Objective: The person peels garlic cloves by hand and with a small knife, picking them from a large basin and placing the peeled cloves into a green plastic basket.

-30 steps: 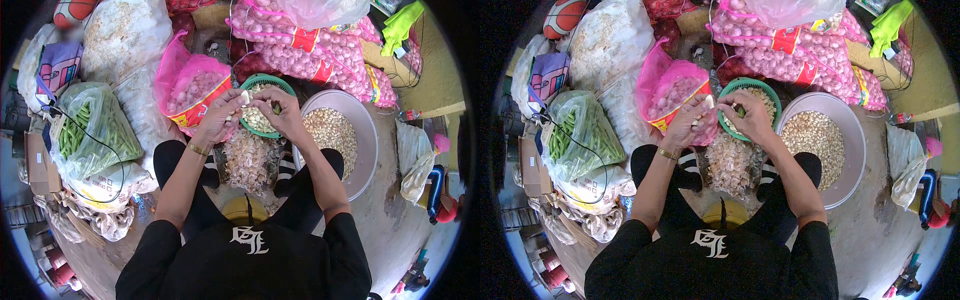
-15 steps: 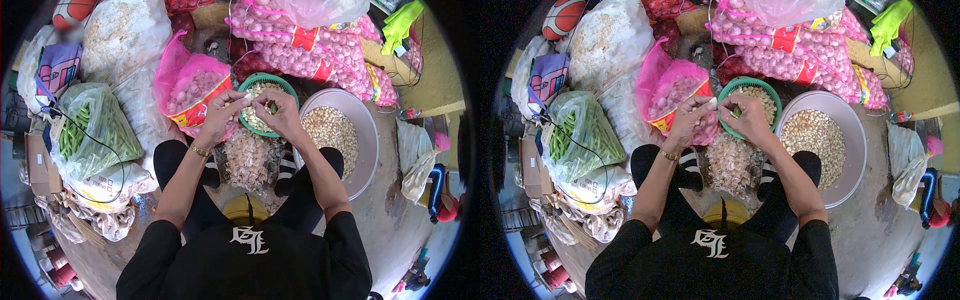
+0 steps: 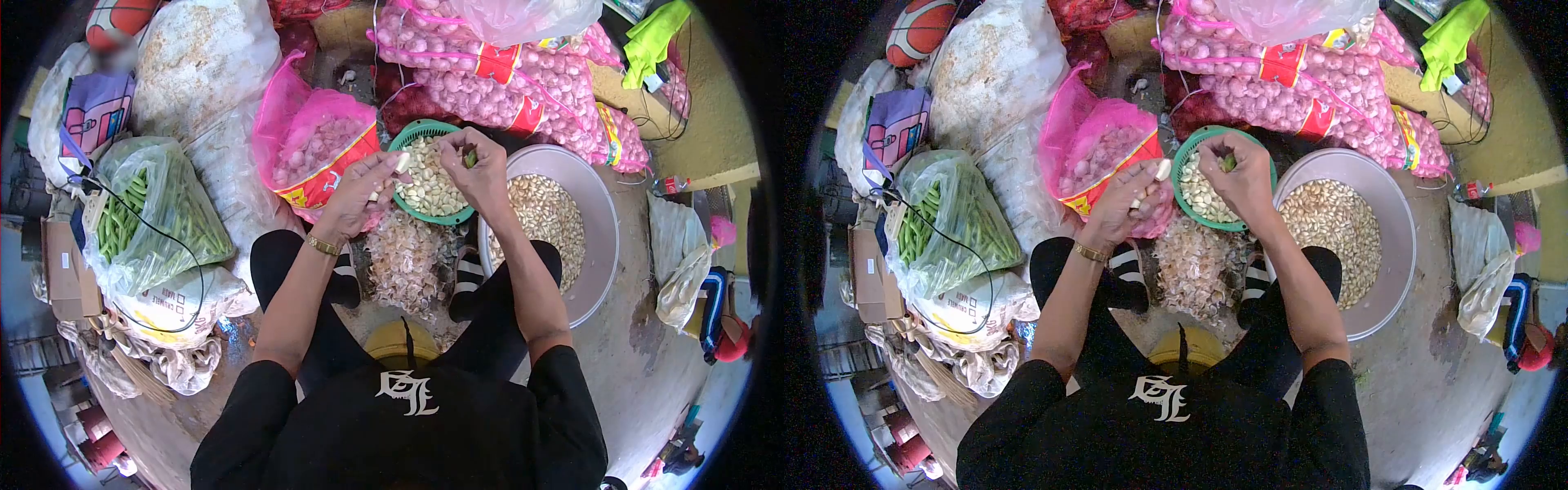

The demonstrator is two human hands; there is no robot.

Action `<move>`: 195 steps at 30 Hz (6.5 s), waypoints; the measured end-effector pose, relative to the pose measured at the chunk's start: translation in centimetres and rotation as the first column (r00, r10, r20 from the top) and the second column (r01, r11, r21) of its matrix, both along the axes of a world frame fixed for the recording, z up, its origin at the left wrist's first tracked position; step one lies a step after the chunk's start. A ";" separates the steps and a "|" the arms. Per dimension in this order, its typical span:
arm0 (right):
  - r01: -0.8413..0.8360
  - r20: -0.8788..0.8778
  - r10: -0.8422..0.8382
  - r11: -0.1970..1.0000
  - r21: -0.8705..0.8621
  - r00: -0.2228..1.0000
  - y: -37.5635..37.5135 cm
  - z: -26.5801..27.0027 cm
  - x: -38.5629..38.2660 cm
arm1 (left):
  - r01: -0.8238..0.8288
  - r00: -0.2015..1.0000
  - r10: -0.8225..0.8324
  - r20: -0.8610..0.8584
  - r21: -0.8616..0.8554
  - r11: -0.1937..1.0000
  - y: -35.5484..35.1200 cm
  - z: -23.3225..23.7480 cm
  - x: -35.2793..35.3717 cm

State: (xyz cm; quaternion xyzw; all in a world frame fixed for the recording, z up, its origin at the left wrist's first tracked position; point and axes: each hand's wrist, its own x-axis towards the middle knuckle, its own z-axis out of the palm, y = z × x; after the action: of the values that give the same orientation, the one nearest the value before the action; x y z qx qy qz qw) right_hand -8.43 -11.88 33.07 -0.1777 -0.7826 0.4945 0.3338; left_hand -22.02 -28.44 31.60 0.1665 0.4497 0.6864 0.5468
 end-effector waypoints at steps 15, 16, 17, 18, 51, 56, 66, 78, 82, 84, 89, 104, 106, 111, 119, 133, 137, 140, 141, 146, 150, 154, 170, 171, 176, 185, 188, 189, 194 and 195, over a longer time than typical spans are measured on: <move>-0.671 0.483 0.556 0.736 0.092 0.677 -3.6 -4.8 1.7 | -0.047 0.945 -0.017 0.326 0.186 0.981 -0.5 -1.1 -1.3; -0.670 0.485 0.554 0.737 0.092 0.677 -3.8 -5.0 1.6 | -0.052 0.947 -0.007 0.320 0.177 0.983 -0.4 -1.1 -1.2; -0.651 0.487 0.528 0.750 0.117 0.695 -4.2 -5.3 1.4 | -0.051 0.947 -0.008 0.321 0.178 0.983 -0.3 -1.0 -1.2; -0.633 0.489 0.502 0.762 0.140 0.713 -4.5 -5.3 1.3 | -0.065 0.951 0.012 0.310 0.164 0.984 -0.2 -0.9 -1.1; -0.020 0.024 0.016 0.987 0.157 1.000 -2.2 -1.7 -1.1 | -0.007 0.955 -0.056 0.291 0.210 0.978 3.5 -3.8 0.1; -0.104 0.097 0.122 0.979 -0.177 0.988 -1.4 -1.8 -0.9 | -0.008 0.969 -0.028 0.246 0.145 0.989 2.7 -1.6 0.5; -0.101 0.099 0.105 0.994 -0.046 0.990 -0.7 -1.7 -0.8 | -0.071 0.997 0.069 0.033 0.043 0.997 2.1 -1.8 0.6; -0.114 0.213 0.339 0.731 -0.673 0.916 -1.1 -1.0 -0.2 | -0.195 0.952 0.212 -0.221 0.097 0.976 3.0 -1.7 1.4; -0.089 0.241 0.340 0.724 -0.684 0.909 -1.5 -1.0 -0.4 | -0.180 0.933 0.186 -0.309 0.049 0.982 2.9 -1.8 1.5; -0.087 0.238 0.338 0.721 -0.688 0.910 -1.5 -1.1 -0.5 | -0.160 0.935 0.167 -0.313 0.049 0.986 2.7 -1.8 1.5; -0.109 0.250 0.381 0.710 -0.696 0.890 -1.2 -0.8 -0.2 | -0.149 0.897 0.162 -0.410 0.063 0.987 2.6 -1.5 1.5; -0.142 0.140 0.106 0.951 0.274 0.984 -0.6 -3.6 -1.3 | -0.203 0.671 0.223 -0.707 0.114 0.972 2.7 -1.9 1.8; -0.165 0.193 0.120 0.957 0.239 0.974 -1.1 -2.6 -1.0 | -0.225 0.623 0.229 -0.748 0.109 0.968 2.7 -1.8 1.7; -0.180 0.015 0.179 0.984 0.015 0.984 -0.9 -2.4 -1.2 | 0.072 0.984 -0.058 -0.167 0.083 0.994 2.4 -0.9 1.2; -0.261 0.117 0.268 0.963 -0.073 0.956 -0.8 -1.5 -0.6 | -0.002 0.998 0.012 -0.068 0.156 0.988 2.3 -0.7 0.8; -0.487 0.274 0.427 0.848 0.210 0.862 -1.9 0.0 0.8 | -0.073 0.973 0.024 0.231 0.205 0.976 1.3 -0.8 0.2; -0.591 0.391 0.486 0.777 0.216 0.782 -3.0 0.4 1.3 | -0.121 0.976 0.085 0.203 0.174 0.977 1.5 -1.3 -0.9; -0.548 0.387 0.439 0.801 0.239 0.811 -3.1 -0.2 1.3 | -0.126 0.971 0.071 0.230 0.232 0.965 0.9 -0.3 -1.4; -0.545 0.391 0.434 0.803 0.240 0.812 -2.8 -0.5 1.5 | -0.120 0.976 0.074 0.205 0.224 0.967 0.9 0.2 -1.1; -0.479 0.434 0.479 0.870 -0.118 0.763 -2.3 -1.4 1.3 | -0.130 0.969 0.083 0.234 0.193 0.972 0.9 -0.5 -1.4; -0.536 0.401 0.493 0.844 -0.007 0.772 -2.2 -2.3 1.3 | -0.122 0.936 0.037 0.349 0.226 0.967 0.7 -0.9 -1.6; -0.359 0.274 0.324 0.929 0.091 0.906 -2.1 -1.5 0.7 | -0.106 0.965 0.054 0.258 0.193 0.975 0.8 0.1 -0.7; -0.145 0.033 0.155 0.967 -0.208 0.987 -1.0 -1.1 -0.9 | -0.039 0.999 0.041 -0.024 0.070 0.997 1.9 -1.1 0.9; -0.159 0.020 0.166 0.968 -0.194 0.986 -1.0 -0.8 -0.9 | -0.052 0.998 0.054 -0.024 0.090 0.995 1.9 -0.7 0.9; -0.141 0.064 0.151 0.980 -0.137 0.987 0.2 -2.3 -0.6 | -0.115 0.993 0.113 0.019 0.128 0.985 2.1 -0.8 1.0; -0.106 0.130 0.065 0.937 0.333 0.989 -0.5 -0.8 -0.4 | -0.104 0.995 0.104 0.006 0.095 0.990 2.1 -0.9 1.0; -0.111 0.152 0.060 0.928 0.356 0.987 -0.5 -0.9 -0.4 | -0.088 0.996 0.089 -0.011 0.078 0.993 2.2 -0.8 1.1; -0.112 0.173 0.054 0.931 0.348 0.984 -0.4 -1.0 -0.4 | -0.091 0.995 0.094 -0.034 0.078 0.993 2.2 -0.7 1.1; -0.102 0.160 0.052 0.940 0.325 0.986 -0.4 -0.7 -0.4 | -0.104 0.994 0.106 -0.025 0.075 0.992 2.2 -0.7 1.3; -0.116 0.166 0.064 0.940 0.322 0.984 -0.4 -0.6 -0.4 | -0.096 0.994 0.099 -0.042 0.079 0.992 2.3 -0.9 1.2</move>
State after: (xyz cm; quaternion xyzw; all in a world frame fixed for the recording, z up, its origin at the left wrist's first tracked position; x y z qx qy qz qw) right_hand -8.84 -12.29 32.43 -0.1206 -0.8849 0.3563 0.2748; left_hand -20.79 -26.19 30.73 0.1810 0.4427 0.7251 0.4954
